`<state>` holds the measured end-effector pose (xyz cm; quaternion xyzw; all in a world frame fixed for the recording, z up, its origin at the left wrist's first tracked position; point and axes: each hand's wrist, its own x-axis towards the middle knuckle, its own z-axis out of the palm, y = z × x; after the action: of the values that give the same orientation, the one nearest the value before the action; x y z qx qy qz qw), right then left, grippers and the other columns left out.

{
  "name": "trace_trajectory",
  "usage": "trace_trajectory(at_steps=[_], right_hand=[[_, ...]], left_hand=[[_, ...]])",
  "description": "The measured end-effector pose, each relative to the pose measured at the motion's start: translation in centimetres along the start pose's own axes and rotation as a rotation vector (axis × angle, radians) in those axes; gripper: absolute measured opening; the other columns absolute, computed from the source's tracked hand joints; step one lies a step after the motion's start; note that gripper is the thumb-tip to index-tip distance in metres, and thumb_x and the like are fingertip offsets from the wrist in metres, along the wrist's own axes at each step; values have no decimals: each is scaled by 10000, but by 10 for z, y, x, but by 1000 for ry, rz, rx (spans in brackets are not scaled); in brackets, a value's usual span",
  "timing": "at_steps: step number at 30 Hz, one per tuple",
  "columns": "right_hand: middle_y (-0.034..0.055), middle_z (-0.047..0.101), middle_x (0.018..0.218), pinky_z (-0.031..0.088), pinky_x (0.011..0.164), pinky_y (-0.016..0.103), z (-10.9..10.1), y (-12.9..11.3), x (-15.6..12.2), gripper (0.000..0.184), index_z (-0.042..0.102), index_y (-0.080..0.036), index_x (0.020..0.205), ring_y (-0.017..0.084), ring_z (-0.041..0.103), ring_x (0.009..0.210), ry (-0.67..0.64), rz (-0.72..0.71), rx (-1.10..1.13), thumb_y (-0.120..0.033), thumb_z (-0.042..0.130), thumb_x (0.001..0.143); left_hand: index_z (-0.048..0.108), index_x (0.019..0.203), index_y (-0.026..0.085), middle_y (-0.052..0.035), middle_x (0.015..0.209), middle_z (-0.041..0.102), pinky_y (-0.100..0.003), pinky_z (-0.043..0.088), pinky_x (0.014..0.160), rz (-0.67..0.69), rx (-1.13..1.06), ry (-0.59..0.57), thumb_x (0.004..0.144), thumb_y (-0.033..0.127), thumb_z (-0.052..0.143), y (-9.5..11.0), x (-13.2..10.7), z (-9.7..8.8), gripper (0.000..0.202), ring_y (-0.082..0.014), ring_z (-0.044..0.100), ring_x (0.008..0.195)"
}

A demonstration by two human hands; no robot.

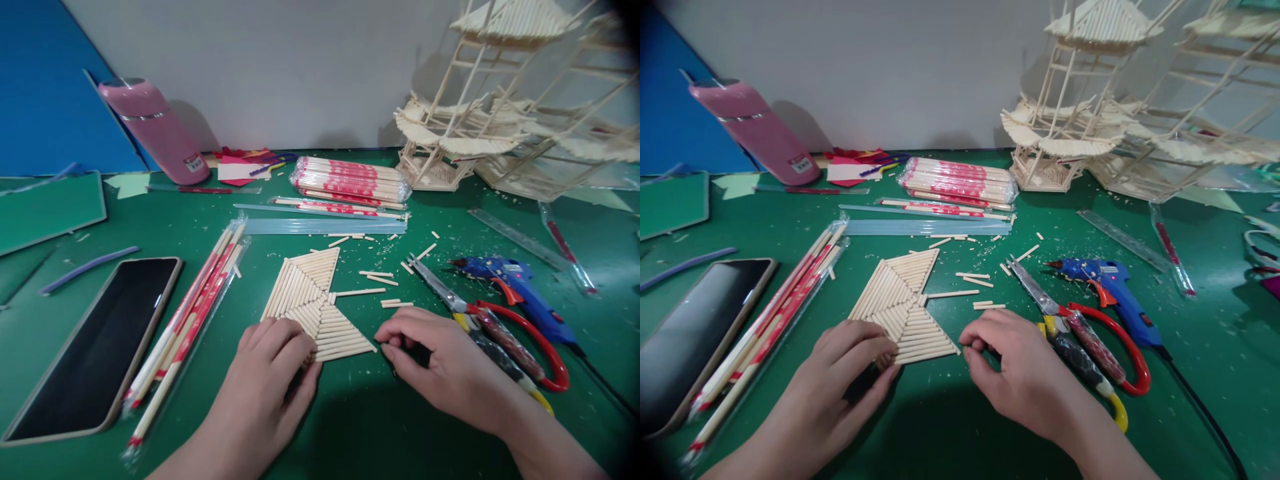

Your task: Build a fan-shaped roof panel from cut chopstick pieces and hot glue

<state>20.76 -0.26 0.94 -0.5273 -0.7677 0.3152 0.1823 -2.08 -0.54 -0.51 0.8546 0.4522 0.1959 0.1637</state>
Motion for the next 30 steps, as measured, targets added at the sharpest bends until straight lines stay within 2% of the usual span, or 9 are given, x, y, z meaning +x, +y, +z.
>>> trace_trajectory(at_steps=[15,25,30], right_hand=[[-28,528,693,354,595,241,7,0,1,117,536,-209,728,104,471,658,-13,-31,-22,-150,484,815],[-30,524,720,363,592,245,10,6,-1,112,529,-230,747,106,476,665,-43,-34,-56,-211,471,841],[-24,528,704,370,586,250,12,7,-2,114,544,-227,748,112,477,656,-14,-65,-65,-197,476,834]], left_hand=[[514,844,200,-35,829,534,-335,381,697,-7,-7,17,834,162,440,0,1,0,84,-188,490,799],[511,812,190,-31,849,516,-356,376,723,-64,-64,-49,823,175,459,2,-2,-2,56,-190,475,818],[512,821,192,-30,856,511,-360,379,735,-69,-76,-48,809,156,467,2,-1,-1,58,-190,473,828]])
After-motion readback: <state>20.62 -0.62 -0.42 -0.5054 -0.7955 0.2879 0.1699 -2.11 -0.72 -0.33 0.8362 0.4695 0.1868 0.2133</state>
